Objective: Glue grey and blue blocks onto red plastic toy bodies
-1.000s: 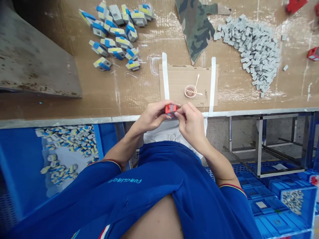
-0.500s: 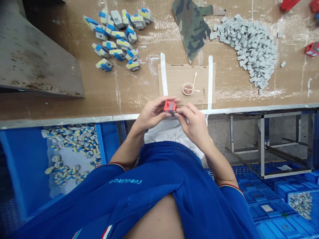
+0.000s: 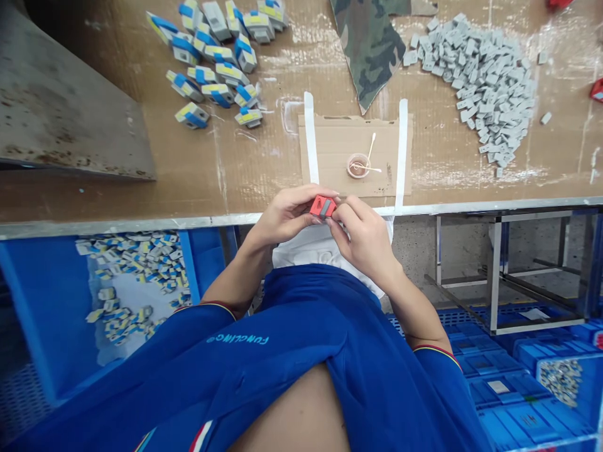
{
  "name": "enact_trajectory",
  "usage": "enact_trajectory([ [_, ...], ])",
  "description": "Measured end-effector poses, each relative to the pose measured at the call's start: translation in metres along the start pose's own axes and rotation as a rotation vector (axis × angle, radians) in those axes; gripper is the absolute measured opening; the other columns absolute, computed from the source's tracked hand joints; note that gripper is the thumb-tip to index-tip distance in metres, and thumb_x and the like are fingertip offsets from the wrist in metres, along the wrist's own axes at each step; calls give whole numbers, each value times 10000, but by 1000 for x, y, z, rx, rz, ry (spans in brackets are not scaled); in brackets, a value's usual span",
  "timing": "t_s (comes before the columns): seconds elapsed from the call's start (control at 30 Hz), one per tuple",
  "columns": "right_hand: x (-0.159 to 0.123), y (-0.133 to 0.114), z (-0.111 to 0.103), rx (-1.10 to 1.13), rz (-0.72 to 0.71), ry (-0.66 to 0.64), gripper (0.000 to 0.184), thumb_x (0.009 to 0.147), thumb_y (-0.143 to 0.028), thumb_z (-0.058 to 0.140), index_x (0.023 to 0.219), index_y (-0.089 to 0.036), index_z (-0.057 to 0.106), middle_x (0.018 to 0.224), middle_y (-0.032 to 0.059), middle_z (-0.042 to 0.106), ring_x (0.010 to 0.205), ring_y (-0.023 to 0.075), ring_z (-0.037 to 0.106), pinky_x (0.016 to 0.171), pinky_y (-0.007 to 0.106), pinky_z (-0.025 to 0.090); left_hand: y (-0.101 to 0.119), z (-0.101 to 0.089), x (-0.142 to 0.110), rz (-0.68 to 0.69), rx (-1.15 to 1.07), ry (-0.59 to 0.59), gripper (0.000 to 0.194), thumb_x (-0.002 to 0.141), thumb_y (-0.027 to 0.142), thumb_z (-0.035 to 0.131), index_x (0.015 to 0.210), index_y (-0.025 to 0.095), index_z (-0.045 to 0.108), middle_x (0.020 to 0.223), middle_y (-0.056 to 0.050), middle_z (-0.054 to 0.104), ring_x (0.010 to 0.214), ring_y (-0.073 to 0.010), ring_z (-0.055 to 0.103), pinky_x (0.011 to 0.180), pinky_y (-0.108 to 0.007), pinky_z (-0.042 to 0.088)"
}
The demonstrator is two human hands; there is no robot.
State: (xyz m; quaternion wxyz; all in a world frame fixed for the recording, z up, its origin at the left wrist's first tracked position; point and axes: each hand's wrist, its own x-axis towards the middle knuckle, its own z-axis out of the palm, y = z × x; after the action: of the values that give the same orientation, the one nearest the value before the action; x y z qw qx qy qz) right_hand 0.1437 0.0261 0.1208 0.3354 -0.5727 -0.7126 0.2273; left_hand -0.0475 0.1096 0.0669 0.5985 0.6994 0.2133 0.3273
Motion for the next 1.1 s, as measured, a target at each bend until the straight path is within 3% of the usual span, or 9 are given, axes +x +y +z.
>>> enact_trajectory([
  [0.3, -3, 10, 8, 98, -27, 4, 249, 978, -207, 580, 751, -252, 484, 689, -31, 487, 589, 132, 450, 560, 288, 359, 0, -3, 1, 33, 68, -20, 364, 952, 389, 734, 1265, 205, 751, 1150, -115, 794, 1038, -218, 742, 920, -334, 577],
  [0.43, -5, 9, 7, 81, 44, 33, 212, 976, -247, 604, 770, -251, 555, 695, -16, 582, 587, 138, 503, 573, 293, 409, 1, 0, 0, 1, 75, 5, 393, 949, 417, 738, 1280, 205, 749, 1107, -104, 786, 982, -208, 735, 876, -327, 589],
  [0.7, -6, 5, 5, 149, 174, 38, 123, 938, -259, 662, 820, -239, 637, 740, -9, 717, 606, 137, 633, 611, 280, 510, -4, 6, -1, -98, -137, 57, 521, 884, 446, 820, 1324, 183, 723, 1097, -87, 768, 929, -169, 732, 856, -267, 604],
  [1.1, -4, 4, 9, 130, 213, 9, 178, 924, -255, 634, 761, -243, 564, 652, -30, 652, 547, 125, 559, 558, 266, 443, 3, 2, 2, -28, 57, 37, 347, 937, 501, 738, 1067, 179, 755, 929, -60, 740, 815, -166, 659, 732, -278, 516],
])
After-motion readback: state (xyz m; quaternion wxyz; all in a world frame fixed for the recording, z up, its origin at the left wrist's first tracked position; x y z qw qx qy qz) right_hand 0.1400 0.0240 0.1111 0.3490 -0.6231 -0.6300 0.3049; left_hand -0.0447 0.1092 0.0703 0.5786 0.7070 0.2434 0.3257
